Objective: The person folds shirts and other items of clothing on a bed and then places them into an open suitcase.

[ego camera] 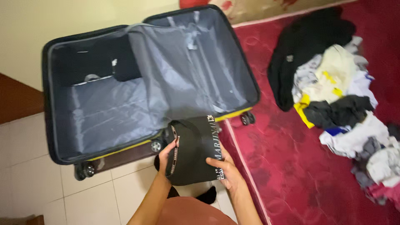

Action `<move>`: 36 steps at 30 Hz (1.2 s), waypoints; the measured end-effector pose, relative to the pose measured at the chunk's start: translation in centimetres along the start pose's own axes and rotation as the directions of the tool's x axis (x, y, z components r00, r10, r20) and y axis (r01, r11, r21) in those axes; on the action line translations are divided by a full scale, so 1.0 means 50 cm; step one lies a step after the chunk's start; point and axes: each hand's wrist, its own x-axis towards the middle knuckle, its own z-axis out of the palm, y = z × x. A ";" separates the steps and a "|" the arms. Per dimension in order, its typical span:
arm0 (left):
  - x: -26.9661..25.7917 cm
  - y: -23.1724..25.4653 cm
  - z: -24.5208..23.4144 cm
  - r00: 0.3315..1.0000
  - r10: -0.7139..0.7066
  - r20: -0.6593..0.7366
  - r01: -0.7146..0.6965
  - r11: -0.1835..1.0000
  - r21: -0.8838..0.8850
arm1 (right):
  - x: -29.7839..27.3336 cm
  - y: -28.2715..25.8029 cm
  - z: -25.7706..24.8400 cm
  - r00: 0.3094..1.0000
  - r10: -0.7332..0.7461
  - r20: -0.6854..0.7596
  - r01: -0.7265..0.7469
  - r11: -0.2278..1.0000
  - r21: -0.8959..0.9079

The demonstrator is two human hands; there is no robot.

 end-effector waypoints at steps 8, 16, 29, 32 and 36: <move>-0.007 0.304 -0.007 0.986 0.142 -0.091 -0.146 0.989 -0.038 | 0.205 0.087 0.207 0.991 0.114 0.076 -0.114 0.994 -0.004; 0.087 0.604 -0.091 0.978 0.133 -0.163 -0.076 0.946 0.315 | 0.451 0.159 0.407 0.961 0.268 0.067 -0.264 0.962 -0.067; 0.364 0.882 -0.179 0.961 0.177 -0.213 -0.048 0.865 0.500 | 0.843 0.231 0.494 0.995 0.101 -0.020 -0.097 0.854 -0.512; 0.439 0.914 -0.191 0.949 0.176 -0.260 -0.009 0.844 0.537 | 0.935 0.221 0.498 0.997 -0.040 -0.069 -0.023 0.681 -0.732; 0.521 0.939 -0.188 0.959 0.247 -0.136 -0.141 0.838 0.527 | 1.025 0.164 0.497 0.938 -0.338 -0.076 0.051 0.351 -0.935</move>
